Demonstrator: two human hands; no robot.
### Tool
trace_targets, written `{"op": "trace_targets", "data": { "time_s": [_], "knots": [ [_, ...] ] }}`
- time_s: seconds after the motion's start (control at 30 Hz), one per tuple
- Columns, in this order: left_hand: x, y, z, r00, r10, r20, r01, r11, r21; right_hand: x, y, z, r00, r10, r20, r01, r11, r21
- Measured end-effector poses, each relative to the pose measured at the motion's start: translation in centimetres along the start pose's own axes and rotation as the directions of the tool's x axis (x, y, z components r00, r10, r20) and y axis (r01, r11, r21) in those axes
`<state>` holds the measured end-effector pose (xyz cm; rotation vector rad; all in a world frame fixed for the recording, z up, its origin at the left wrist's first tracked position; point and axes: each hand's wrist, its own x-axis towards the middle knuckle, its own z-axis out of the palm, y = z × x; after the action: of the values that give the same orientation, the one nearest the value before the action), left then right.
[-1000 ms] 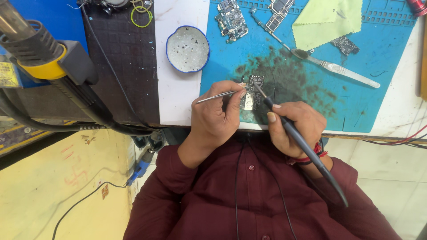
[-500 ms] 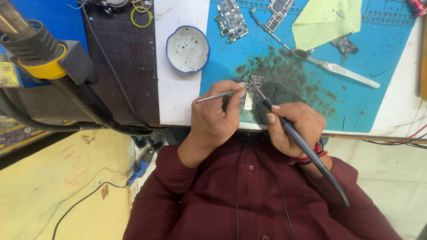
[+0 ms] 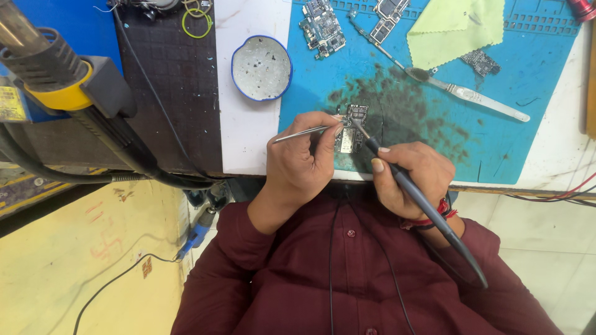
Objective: The person uses a soldering iron and tweezers to apply solder to a small circuit board. They hold the board steady with one hand while applying heat and solder with the other, working on specific connection points.
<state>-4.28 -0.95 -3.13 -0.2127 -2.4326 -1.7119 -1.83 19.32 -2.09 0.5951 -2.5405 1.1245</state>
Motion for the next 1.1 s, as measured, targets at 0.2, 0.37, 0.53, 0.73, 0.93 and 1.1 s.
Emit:
{"op": "trace_targets", "data": {
  "time_s": [0.2,0.37,0.53,0.73,0.93,1.1],
  "knots": [
    [-0.1,0.01,0.01,1.0,-0.024,0.0,0.024,1.0,-0.016,0.04,-0.09,0.02,1.0,-0.008,0.004,0.009,1.0,-0.014],
    [-0.1,0.03,0.09,1.0,-0.02,-0.008,0.02,1.0,-0.014,0.09,-0.14,-0.1,1.0,-0.005,0.008,0.005,1.0,-0.005],
    [-0.12,0.04,0.0,0.999,-0.04,0.0,0.04,0.999,-0.014,0.08,-0.12,0.01,1.0,-0.001,0.002,0.001,1.0,0.0],
    [-0.06,-0.03,0.08,1.0,-0.018,-0.009,0.018,0.999,-0.028,0.08,-0.01,0.14,1.0,-0.015,-0.014,0.014,1.0,-0.013],
    [-0.13,0.0,0.04,1.0,-0.027,-0.004,0.027,1.0,-0.007,0.07,-0.05,0.02,1.0,-0.007,-0.001,0.007,1.0,-0.007],
    [-0.15,0.02,0.07,1.0,-0.03,-0.007,0.03,0.999,-0.019,0.05,-0.05,0.01,1.0,-0.006,-0.005,0.006,1.0,0.002]
  ]
}}
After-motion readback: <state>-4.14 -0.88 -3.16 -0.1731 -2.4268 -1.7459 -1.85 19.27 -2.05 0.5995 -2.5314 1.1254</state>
